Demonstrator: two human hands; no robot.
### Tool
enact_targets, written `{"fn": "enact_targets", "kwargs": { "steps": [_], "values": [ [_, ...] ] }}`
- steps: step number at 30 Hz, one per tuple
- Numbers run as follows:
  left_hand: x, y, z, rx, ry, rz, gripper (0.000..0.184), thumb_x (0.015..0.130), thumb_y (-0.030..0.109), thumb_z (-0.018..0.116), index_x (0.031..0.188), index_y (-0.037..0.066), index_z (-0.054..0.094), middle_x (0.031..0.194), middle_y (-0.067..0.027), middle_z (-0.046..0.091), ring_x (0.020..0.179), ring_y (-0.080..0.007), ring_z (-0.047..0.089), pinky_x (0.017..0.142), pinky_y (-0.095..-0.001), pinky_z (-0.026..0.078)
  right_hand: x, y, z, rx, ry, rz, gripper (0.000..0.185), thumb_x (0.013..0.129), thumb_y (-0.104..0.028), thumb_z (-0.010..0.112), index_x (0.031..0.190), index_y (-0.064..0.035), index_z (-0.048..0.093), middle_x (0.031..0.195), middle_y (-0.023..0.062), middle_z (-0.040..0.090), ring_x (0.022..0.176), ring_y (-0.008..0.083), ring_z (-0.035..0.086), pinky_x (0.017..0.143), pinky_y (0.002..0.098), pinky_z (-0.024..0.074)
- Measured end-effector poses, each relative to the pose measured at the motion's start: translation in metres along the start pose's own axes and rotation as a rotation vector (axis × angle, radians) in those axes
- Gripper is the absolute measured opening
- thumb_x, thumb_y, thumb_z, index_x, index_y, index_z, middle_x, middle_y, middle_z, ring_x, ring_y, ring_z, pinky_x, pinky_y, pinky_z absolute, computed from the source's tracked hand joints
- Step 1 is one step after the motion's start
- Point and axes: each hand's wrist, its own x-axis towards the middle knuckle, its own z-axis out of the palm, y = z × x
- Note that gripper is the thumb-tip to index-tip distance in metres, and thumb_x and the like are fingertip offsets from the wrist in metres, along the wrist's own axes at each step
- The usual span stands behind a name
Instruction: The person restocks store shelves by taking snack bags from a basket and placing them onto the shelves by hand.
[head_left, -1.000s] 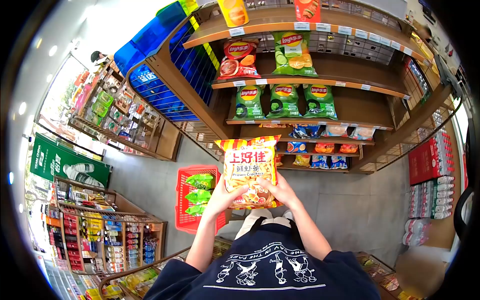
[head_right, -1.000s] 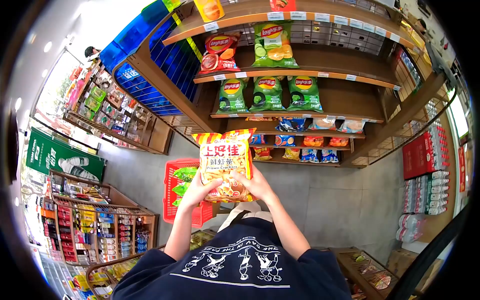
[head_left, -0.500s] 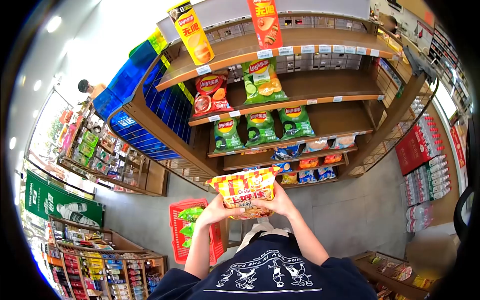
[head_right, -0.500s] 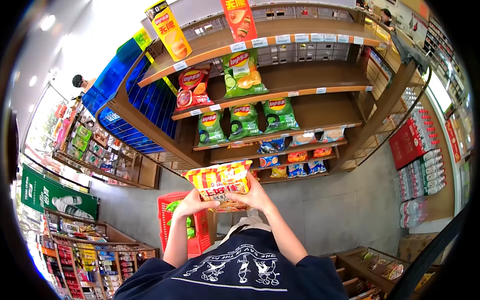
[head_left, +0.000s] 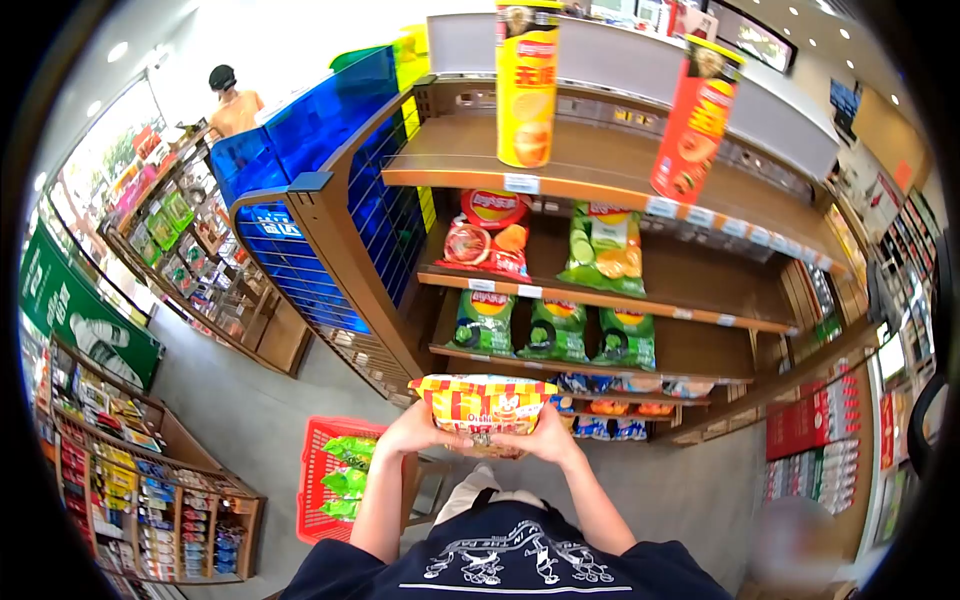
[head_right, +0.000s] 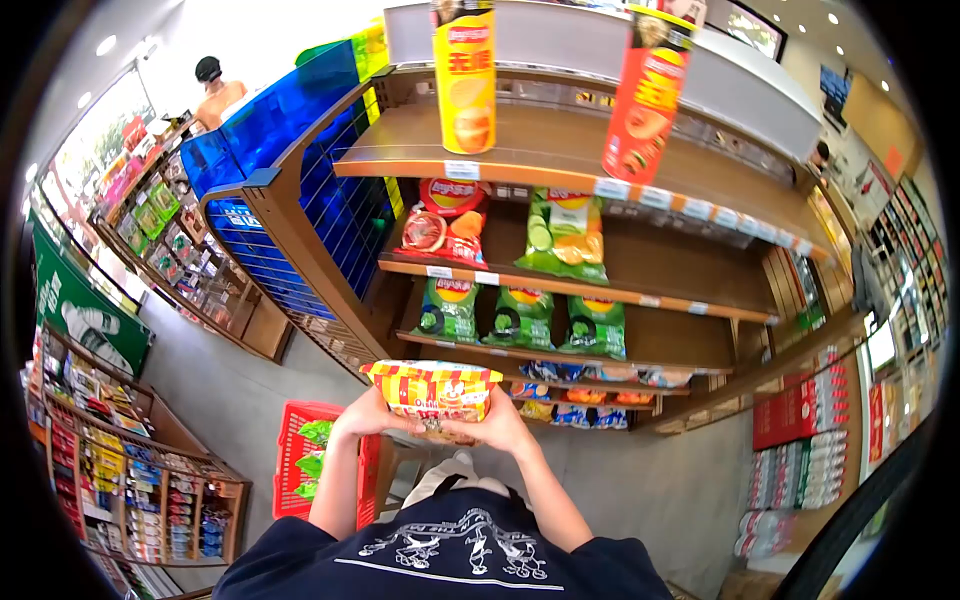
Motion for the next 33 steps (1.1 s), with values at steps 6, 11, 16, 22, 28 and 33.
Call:
{"fn": "enact_targets", "kwargs": {
  "steps": [6,11,16,22,28,33],
  "values": [
    [0.052,-0.105,-0.041,-0.171,-0.162,-0.008,0.072,0.059,0.007,0.088,0.122,0.000,0.054,0.116,-0.0065,0.063,0.105,-0.0128,0.056,0.095,-0.0315,0.045,0.056,0.075,-0.002,-0.384,-0.130,0.037,0.061,0.067,-0.027,0.084,0.115,-0.0010,0.057,0.109,0.0138,0.066,0.100,0.0231,0.064,0.089,0.0347,0.0497],
    [0.097,-0.236,-0.038,-0.212,-0.182,-0.053,0.061,0.059,0.007,0.088,0.113,0.000,0.060,0.109,-0.0051,0.066,0.098,-0.0115,0.058,0.090,-0.0312,0.048,0.079,0.205,-0.021,-0.396,-0.170,0.073,0.049,0.067,-0.026,0.083,0.105,-0.0020,0.063,0.099,0.0111,0.069,0.089,0.0211,0.067,0.082,0.0334,0.0522],
    [0.125,-0.322,-0.013,-0.124,-0.073,0.088,0.057,0.061,0.012,0.088,0.109,-0.001,0.060,0.102,-0.0074,0.068,0.095,-0.0111,0.060,0.085,-0.0300,0.049,0.080,0.317,-0.049,-0.266,-0.201,0.019,0.052,0.064,-0.023,0.086,0.107,-0.0041,0.064,0.098,0.0076,0.069,0.085,0.0145,0.066,0.078,0.0295,0.0522],
    [0.165,-0.431,0.022,-0.099,0.020,0.255,0.060,0.067,0.015,0.084,0.117,0.000,0.056,0.112,-0.0135,0.064,0.102,-0.0256,0.061,0.086,-0.0342,0.049,0.086,0.477,-0.098,-0.552,-0.270,-0.186,0.054,0.065,-0.024,0.084,0.110,-0.0041,0.062,0.104,0.0086,0.067,0.093,0.0197,0.063,0.085,0.0342,0.0491],
    [0.203,-0.524,0.056,0.079,0.020,0.365,0.061,0.070,0.010,0.083,0.121,-0.001,0.052,0.114,-0.0085,0.063,0.104,-0.0153,0.060,0.088,-0.0316,0.048,0.077,0.539,-0.133,-0.484,-0.079,-0.439,0.051,0.065,-0.023,0.083,0.109,-0.0045,0.063,0.103,0.0082,0.067,0.093,0.0196,0.063,0.084,0.0346,0.0492],
    [0.218,-0.564,0.094,-0.014,0.017,0.400,0.057,0.070,0.014,0.081,0.118,-0.001,0.055,0.115,-0.0147,0.060,0.104,-0.0271,0.059,0.090,-0.0361,0.045,0.043,0.585,-0.154,-0.330,-0.053,-0.257,0.044,0.065,-0.016,0.083,0.104,-0.0041,0.066,0.096,0.0066,0.070,0.081,0.0156,0.066,0.072,0.0295,0.0531]
  ]
}}
